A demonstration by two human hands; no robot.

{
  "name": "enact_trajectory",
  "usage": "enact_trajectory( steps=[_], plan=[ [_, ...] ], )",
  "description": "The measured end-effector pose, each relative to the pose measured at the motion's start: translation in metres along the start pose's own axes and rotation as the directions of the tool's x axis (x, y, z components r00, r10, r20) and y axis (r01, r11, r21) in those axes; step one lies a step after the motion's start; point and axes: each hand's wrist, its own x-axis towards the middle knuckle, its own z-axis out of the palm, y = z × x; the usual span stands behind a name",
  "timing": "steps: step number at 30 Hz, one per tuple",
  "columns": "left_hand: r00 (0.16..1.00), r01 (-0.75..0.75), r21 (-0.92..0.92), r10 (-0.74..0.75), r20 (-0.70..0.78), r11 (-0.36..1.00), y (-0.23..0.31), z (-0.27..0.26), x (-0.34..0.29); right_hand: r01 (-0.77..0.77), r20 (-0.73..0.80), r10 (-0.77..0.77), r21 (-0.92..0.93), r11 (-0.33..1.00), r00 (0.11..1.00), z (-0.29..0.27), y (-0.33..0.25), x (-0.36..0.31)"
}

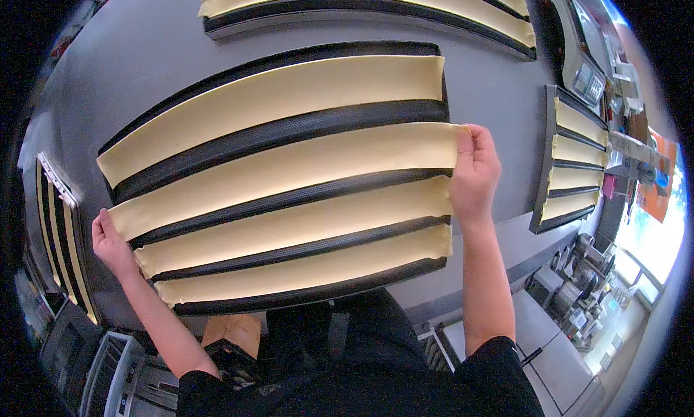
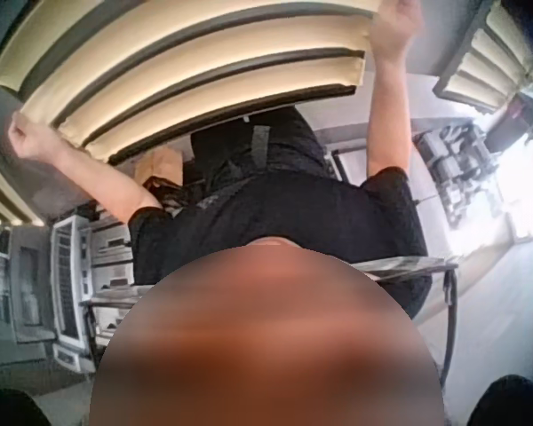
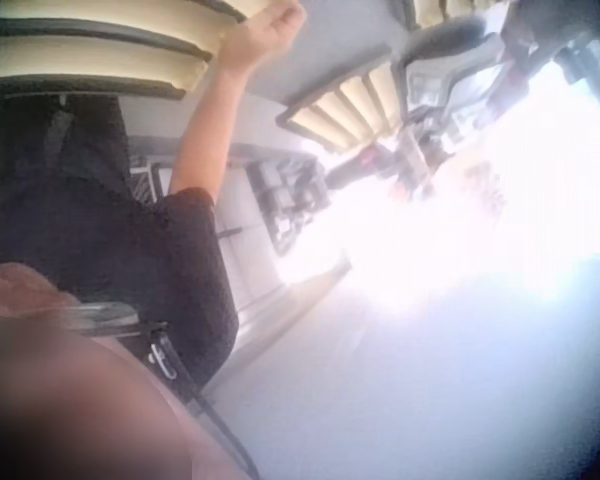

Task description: The person assembles long beige trays with black strips by hand, pressing the strips into place along the tray edges. The person then picks up a tray and places it on a digital scale, and pours a white powder from a small box onto the tray.

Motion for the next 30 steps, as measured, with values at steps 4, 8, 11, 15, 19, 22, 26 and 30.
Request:
enact_trajectory(
  steps=[4, 8, 11, 15, 19, 22, 26, 30],
  plan=[
    [0.999, -0.05, 0.186, 0.048, 0.012, 0.981, 0.009, 0.003, -0.002, 0.009, -0.022, -0.01, -0.072, 0.997, 1.0, 0.002, 0.008, 0.002],
    [0.997, -0.07, 0.254, 0.07, 0.012, 0.965, 0.014, 0.003, -0.002, 0.026, -0.029, -0.029, -0.1, 0.995, 0.999, 0.003, 0.003, 0.001],
    [0.996, -0.093, 0.291, 0.085, 0.04, 0.952, 0.014, 0.002, 0.0, 0.023, -0.026, -0.025, -0.092, 0.996, 0.999, 0.001, 0.009, 0.002],
    [0.988, -0.129, 0.403, 0.081, 0.134, 0.906, 0.004, -0.009, 0.009, -0.01, -0.008, 0.009, -0.074, 0.997, 1.0, 0.002, 0.01, 0.003],
    [0.979, -0.145, 0.662, 0.204, -0.012, 0.735, 0.03, -0.005, 0.002, -0.089, 0.029, 0.089, -0.006, 0.996, 0.996, -0.002, 0.006, 0.004],
    [0.95, -0.233, 0.645, 0.314, -0.011, 0.728, 0.084, 0.026, -0.025, -0.156, 0.06, 0.151, 0.072, 0.985, 0.987, -0.004, 0.006, 0.005],
    [0.837, -0.44, -0.039, 0.426, 0.344, 0.897, 0.173, 0.141, -0.115, -0.226, 0.115, 0.206, 0.206, 0.952, 0.972, -0.005, 0.004, 0.008],
    [0.377, -0.541, -0.371, 0.612, 0.695, 0.755, 0.268, 0.256, -0.171, -0.202, 0.091, 0.192, 0.131, 0.971, 0.977, -0.011, 0.004, 0.006]
  ],
)
